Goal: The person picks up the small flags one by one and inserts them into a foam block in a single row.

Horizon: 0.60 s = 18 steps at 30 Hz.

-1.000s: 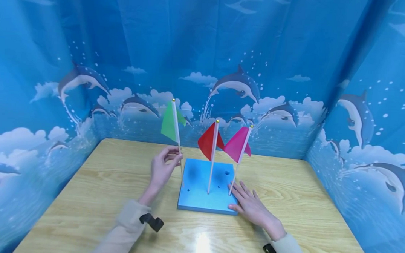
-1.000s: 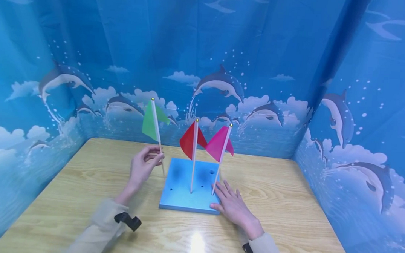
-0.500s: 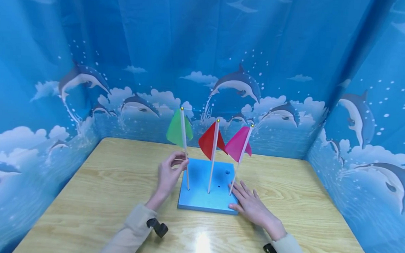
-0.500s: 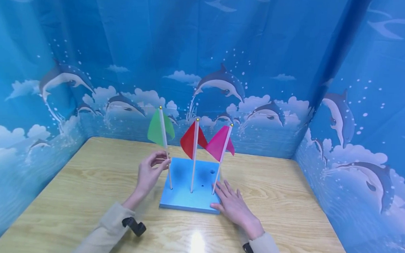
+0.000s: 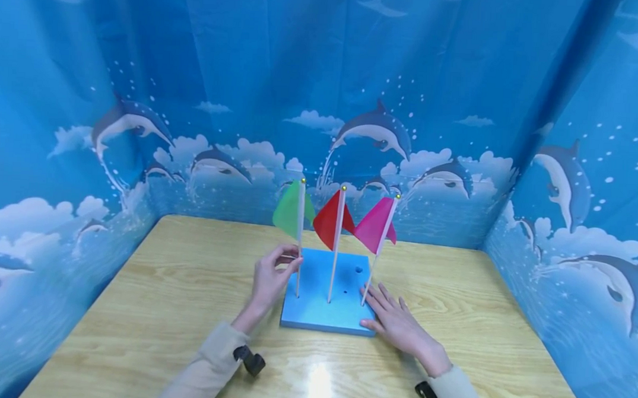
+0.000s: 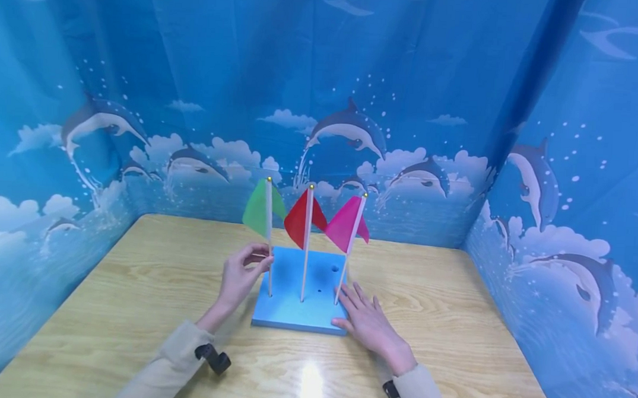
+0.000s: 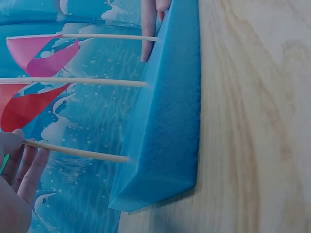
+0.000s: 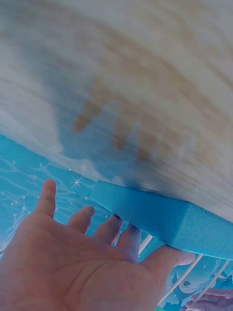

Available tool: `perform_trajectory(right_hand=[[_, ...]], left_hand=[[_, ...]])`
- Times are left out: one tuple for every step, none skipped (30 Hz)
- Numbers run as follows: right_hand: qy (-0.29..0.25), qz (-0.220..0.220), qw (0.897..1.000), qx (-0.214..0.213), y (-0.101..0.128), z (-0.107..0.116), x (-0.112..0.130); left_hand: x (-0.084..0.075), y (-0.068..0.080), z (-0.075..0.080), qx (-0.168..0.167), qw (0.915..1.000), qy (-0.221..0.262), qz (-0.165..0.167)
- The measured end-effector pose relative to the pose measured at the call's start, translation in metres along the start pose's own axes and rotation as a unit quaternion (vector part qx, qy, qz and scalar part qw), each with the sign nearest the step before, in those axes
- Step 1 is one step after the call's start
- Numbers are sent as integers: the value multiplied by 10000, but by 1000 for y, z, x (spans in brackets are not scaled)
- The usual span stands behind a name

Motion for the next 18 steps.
perform_trajectory(right_hand=[[-1,-2,10000,4,0,0,0],[-5,-9,10000,9,0,0,0],[-6,-9,10000,9,0,0,0],[-30,-5,10000,-4,0,0,1],[-46,15,10000,-32,0,1,1],[-64,33,10000,-66,0,1,1],[-80,59,9999,-102,0,2,2],[-80,88,9998,-135,0,2,2],[-94,116,9997,-177,0,2,2],[-100,134,9996,-210,0,2,2],[-96,129,9997,-199,0,2,1],[-97,103,9998,-171,0,2,1],[-88,75,9998,-137,0,2,1],[-93,39,9999,-102,-1,1,0],[-98,3,9999,-65,-1,1,0],[-84,-26,10000,-23,-1,1,0],[-98,-58,9999,18,-1,1,0],[-103,-70,9999,28,-1,1,1]], left_hand=[[1,1,0,18,10000,-85,24],[3,2,-1,37,9999,-153,57],[4,3,-1,48,9997,-219,87],[5,4,-1,59,9995,-270,124],[10,4,-2,68,9993,-320,189],[14,5,-2,68,9991,-346,232],[19,5,-2,64,9990,-370,253],[25,4,-3,56,9988,-390,280],[30,4,-3,51,9988,-407,275],[36,3,-4,67,9986,-444,281],[42,3,-4,86,9983,-489,292],[45,3,-4,100,9982,-515,277],[47,2,-5,123,9982,-536,253],[48,2,-5,147,9981,-552,251],[49,2,-6,162,9979,-576,230],[49,2,-6,181,9978,-603,226],[49,2,-7,187,9976,-628,228],[49,2,-7,185,9975,-644,222]])
Point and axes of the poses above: each hand's wrist, its own y-axis away from the middle knuckle, its own z-axis out of the back of the hand, x = y × z, the point moved 9 cm from there along -y, towards the middle knuckle, and after that the axes turned 14 degrees about -x, right-handed, at the moved point
